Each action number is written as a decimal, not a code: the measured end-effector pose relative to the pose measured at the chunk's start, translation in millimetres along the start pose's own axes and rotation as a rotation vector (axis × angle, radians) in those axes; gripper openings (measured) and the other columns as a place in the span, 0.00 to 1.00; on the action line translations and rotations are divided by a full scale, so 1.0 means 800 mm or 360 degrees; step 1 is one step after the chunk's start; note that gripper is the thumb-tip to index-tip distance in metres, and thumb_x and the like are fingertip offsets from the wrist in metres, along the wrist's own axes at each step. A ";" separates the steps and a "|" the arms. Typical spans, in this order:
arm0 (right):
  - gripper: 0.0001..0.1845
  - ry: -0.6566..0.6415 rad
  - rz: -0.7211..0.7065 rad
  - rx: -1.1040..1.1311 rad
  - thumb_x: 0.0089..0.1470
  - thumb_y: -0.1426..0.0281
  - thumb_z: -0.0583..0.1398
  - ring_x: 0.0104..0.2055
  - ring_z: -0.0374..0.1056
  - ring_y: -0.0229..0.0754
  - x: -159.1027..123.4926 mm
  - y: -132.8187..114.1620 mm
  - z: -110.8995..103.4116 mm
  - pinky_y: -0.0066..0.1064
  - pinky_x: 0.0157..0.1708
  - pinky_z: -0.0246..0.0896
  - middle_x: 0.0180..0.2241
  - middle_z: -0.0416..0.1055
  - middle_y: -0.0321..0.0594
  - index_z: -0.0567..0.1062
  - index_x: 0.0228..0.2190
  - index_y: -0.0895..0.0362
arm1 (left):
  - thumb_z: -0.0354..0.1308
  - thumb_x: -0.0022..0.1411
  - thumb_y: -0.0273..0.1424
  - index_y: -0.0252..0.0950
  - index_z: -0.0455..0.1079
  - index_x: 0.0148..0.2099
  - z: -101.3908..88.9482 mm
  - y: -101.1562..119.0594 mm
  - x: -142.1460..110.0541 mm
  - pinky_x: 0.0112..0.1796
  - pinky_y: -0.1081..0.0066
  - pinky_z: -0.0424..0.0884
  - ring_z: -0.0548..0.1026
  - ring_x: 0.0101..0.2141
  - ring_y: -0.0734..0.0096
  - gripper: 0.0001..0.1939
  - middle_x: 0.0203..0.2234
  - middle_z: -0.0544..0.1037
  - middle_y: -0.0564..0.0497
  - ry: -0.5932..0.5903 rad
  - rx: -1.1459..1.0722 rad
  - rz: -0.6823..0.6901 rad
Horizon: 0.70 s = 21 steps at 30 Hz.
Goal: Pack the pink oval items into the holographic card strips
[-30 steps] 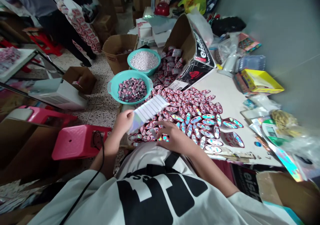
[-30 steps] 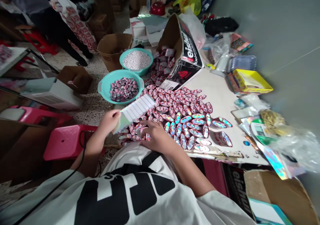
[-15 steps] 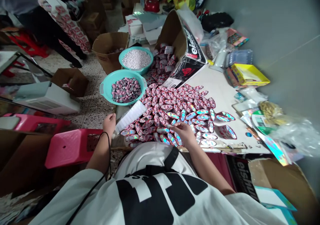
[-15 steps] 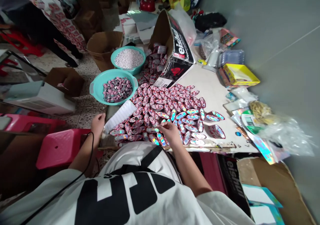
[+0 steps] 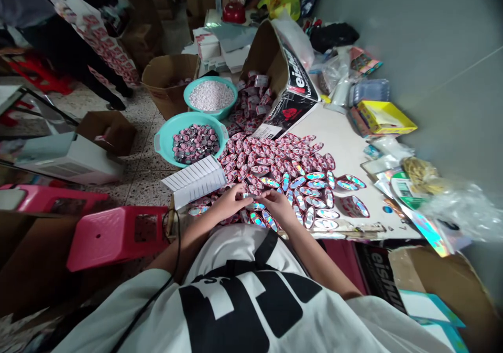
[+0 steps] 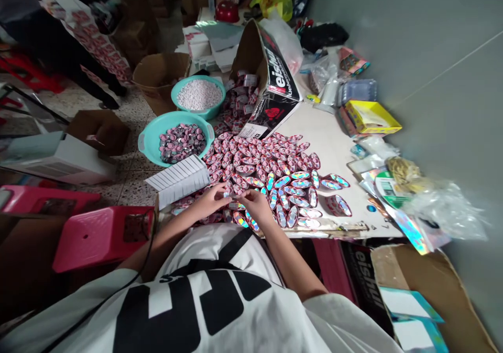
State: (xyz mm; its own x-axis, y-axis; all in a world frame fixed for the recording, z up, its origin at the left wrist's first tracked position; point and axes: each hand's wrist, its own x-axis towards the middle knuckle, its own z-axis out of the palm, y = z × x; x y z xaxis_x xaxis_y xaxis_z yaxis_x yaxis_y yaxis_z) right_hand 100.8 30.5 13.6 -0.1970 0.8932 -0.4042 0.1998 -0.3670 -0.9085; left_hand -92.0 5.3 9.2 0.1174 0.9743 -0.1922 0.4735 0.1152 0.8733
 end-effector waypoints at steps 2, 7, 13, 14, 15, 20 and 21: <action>0.19 -0.0047 -0.0011 -0.0109 0.41 0.54 0.66 0.21 0.59 0.33 0.004 -0.006 -0.002 0.27 0.23 0.50 0.20 0.69 0.32 0.72 0.25 0.57 | 0.57 0.62 0.37 0.37 0.69 0.55 0.018 -0.007 0.005 0.51 0.67 0.68 0.74 0.50 0.64 0.20 0.51 0.76 0.44 0.0021 -0.0127 -0.0062; 0.14 -0.0179 -0.0103 -0.0530 0.45 0.58 0.62 0.23 0.62 0.35 0.028 -0.020 -0.008 0.27 0.24 0.53 0.21 0.71 0.34 0.74 0.26 0.57 | 0.51 0.63 0.34 0.34 0.75 0.36 0.026 -0.015 0.005 0.35 0.72 0.66 0.74 0.32 0.70 0.12 0.31 0.79 0.49 0.0093 0.0036 -0.0208; 0.10 -0.0262 -0.0278 -0.1050 0.50 0.64 0.61 0.27 0.67 0.38 0.080 -0.018 0.003 0.27 0.28 0.55 0.24 0.73 0.36 0.77 0.26 0.57 | 0.52 0.60 0.34 0.32 0.72 0.26 0.024 -0.026 0.012 0.25 0.73 0.52 0.66 0.23 0.74 0.14 0.20 0.74 0.52 0.0071 0.0298 -0.0325; 0.09 -0.0287 -0.0297 -0.1152 0.51 0.64 0.61 0.29 0.68 0.38 0.089 -0.017 0.006 0.27 0.29 0.56 0.25 0.74 0.37 0.78 0.26 0.57 | 0.52 0.60 0.34 0.32 0.72 0.25 0.025 -0.028 0.014 0.25 0.72 0.51 0.65 0.22 0.75 0.15 0.19 0.73 0.52 0.0044 0.0338 -0.0343; 0.09 -0.0311 -0.0322 -0.1258 0.51 0.65 0.61 0.30 0.69 0.39 0.098 -0.015 0.010 0.27 0.30 0.56 0.27 0.75 0.37 0.78 0.26 0.56 | 0.52 0.59 0.34 0.32 0.72 0.24 0.026 -0.029 0.016 0.25 0.72 0.50 0.64 0.21 0.75 0.16 0.18 0.72 0.52 0.0020 0.0376 -0.0364; 0.09 -0.0294 -0.0472 -0.1725 0.52 0.63 0.62 0.42 0.69 0.44 0.129 -0.010 0.027 0.30 0.39 0.57 0.40 0.76 0.41 0.81 0.30 0.54 | 0.54 0.58 0.35 0.32 0.75 0.24 0.033 -0.028 0.026 0.25 0.72 0.52 0.66 0.22 0.75 0.16 0.18 0.75 0.51 0.0032 0.0511 -0.0501; 0.09 -0.0291 -0.0479 -0.1769 0.53 0.63 0.62 0.44 0.68 0.45 0.132 -0.009 0.030 0.32 0.42 0.57 0.42 0.75 0.41 0.81 0.31 0.53 | 0.55 0.58 0.36 0.33 0.76 0.26 0.034 -0.028 0.027 0.25 0.72 0.53 0.68 0.23 0.74 0.15 0.20 0.76 0.50 0.0042 0.0510 -0.0518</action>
State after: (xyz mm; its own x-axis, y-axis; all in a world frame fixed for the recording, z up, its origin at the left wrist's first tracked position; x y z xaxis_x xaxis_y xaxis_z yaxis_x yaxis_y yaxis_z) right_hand 55.5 121.5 -25.0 -0.4968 0.8216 -0.2796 0.8346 0.3639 -0.4136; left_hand -75.9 18.8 -26.8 -0.1023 0.9024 -0.4187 0.7287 0.3545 0.5860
